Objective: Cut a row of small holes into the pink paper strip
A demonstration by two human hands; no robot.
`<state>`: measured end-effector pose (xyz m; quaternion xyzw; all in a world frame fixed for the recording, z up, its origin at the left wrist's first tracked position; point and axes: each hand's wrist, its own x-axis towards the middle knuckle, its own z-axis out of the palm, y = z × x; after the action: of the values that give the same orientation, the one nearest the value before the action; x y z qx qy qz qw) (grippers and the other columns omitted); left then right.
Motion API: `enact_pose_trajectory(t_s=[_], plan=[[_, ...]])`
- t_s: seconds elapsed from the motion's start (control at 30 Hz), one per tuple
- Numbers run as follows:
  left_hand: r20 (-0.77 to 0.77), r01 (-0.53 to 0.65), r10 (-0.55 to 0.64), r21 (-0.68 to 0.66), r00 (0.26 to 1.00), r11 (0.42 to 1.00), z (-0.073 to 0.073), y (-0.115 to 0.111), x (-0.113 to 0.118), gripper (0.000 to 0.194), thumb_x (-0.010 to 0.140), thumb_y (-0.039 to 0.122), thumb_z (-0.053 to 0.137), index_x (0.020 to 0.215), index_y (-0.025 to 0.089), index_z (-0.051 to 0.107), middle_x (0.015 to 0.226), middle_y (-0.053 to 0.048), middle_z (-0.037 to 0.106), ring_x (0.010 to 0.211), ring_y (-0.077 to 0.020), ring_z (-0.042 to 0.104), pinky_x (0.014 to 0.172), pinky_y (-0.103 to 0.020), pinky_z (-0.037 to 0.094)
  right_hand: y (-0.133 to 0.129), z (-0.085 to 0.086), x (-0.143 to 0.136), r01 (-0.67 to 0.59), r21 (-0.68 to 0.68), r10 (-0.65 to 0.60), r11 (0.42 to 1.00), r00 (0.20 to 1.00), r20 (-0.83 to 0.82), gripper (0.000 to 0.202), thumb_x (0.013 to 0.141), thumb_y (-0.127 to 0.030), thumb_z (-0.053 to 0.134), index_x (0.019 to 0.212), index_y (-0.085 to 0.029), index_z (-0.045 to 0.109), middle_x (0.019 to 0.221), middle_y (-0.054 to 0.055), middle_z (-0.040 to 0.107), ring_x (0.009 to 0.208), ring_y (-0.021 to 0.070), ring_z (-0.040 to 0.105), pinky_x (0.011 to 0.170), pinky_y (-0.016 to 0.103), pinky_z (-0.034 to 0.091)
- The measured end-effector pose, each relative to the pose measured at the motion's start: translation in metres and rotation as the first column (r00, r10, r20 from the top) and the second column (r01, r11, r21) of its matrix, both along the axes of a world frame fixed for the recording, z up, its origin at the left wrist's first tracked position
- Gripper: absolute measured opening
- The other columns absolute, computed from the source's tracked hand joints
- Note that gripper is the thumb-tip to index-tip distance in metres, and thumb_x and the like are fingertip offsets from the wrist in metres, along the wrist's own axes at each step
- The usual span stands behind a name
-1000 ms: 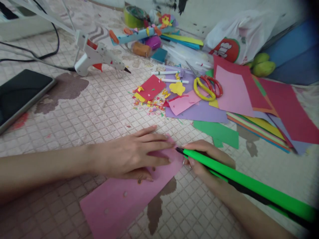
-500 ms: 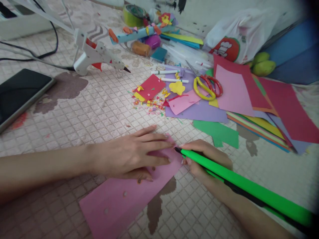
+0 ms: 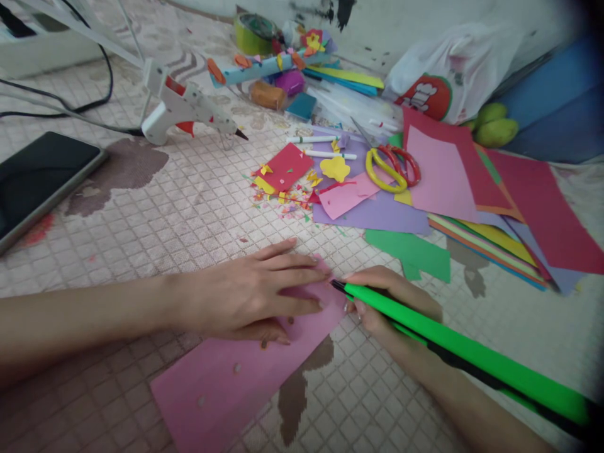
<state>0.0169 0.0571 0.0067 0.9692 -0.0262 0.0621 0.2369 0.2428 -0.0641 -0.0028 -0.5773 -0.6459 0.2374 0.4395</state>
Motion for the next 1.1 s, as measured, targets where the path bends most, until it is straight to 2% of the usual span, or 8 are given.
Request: enact_pose_trajectory(t_s=[0.23,0.33,0.47,0.73,0.97,1.1], plan=[[-0.04,0.016,-0.014,0.054,0.999,0.998,-0.0006,0.0,-0.0005,0.045,0.098,0.043,0.045,0.135,0.019,0.052,0.155,-0.014,0.031,0.146,-0.0273,0.025,0.121,-0.053,0.011,0.0008,-0.0064,0.0017,-0.002,0.038,0.0,0.999,0.998,0.064,0.026,0.079,-0.009,0.06,0.096,-0.026,0.069,0.079,-0.001,0.07,0.065,0.0145,0.064,0.061,0.03,0.054],[-0.045,0.017,-0.014,0.061,0.999,0.998,-0.0003,-0.0001,-0.0002,0.045,0.098,0.043,0.045,0.136,0.019,0.052,0.155,-0.014,0.031,0.146,-0.0273,0.025,0.12,-0.053,0.012,0.0008,-0.0055,0.0003,0.014,0.052,-0.017,0.999,0.999,0.044,0.026,0.079,-0.008,0.061,0.095,-0.026,0.069,0.079,-0.001,0.069,0.065,0.0137,0.064,0.061,0.029,0.054],[-0.046,0.016,-0.013,0.064,0.999,0.998,0.001,0.0001,0.0001,0.044,0.098,0.042,0.046,0.135,0.019,0.052,0.154,-0.014,0.032,0.146,-0.0273,0.025,0.12,-0.053,0.013,0.0,-0.0006,-0.0011,0.009,0.022,-0.009,1.0,1.0,-0.003,0.024,0.081,-0.009,0.06,0.096,-0.026,0.069,0.08,-0.002,0.07,0.066,0.0137,0.065,0.061,0.029,0.055],[-0.041,0.022,-0.02,0.067,0.999,0.998,-0.0004,0.0002,-0.0002,0.045,0.098,0.042,0.046,0.135,0.018,0.052,0.155,-0.015,0.032,0.146,-0.0282,0.024,0.12,-0.054,0.013,-0.0016,0.0005,0.0014,-0.027,-0.042,0.027,0.999,1.0,0.015,0.028,0.08,-0.009,0.06,0.1,-0.026,0.068,0.082,-0.001,0.07,0.071,0.0157,0.065,0.066,0.032,0.055],[-0.034,0.017,-0.015,0.071,0.999,0.997,0.0007,-0.0001,-0.0006,0.043,0.098,0.041,0.047,0.134,0.018,0.053,0.153,-0.014,0.034,0.145,-0.0276,0.027,0.12,-0.054,0.014,0.0019,-0.0049,-0.0002,-0.009,0.048,0.005,0.999,0.997,0.073,0.028,0.077,-0.006,0.06,0.095,-0.027,0.068,0.085,-0.001,0.071,0.075,0.0167,0.066,0.067,0.032,0.055],[-0.025,0.005,-0.003,0.088,1.0,0.996,0.0009,-0.0008,-0.002,0.043,0.098,0.041,0.048,0.135,0.019,0.052,0.154,-0.014,0.033,0.145,-0.0273,0.027,0.12,-0.053,0.015,0.0002,-0.0025,-0.0008,0.029,0.04,-0.029,0.999,1.0,-0.013,0.024,0.081,-0.009,0.059,0.095,-0.026,0.069,0.077,-0.002,0.069,0.066,0.0138,0.063,0.058,0.028,0.052]])
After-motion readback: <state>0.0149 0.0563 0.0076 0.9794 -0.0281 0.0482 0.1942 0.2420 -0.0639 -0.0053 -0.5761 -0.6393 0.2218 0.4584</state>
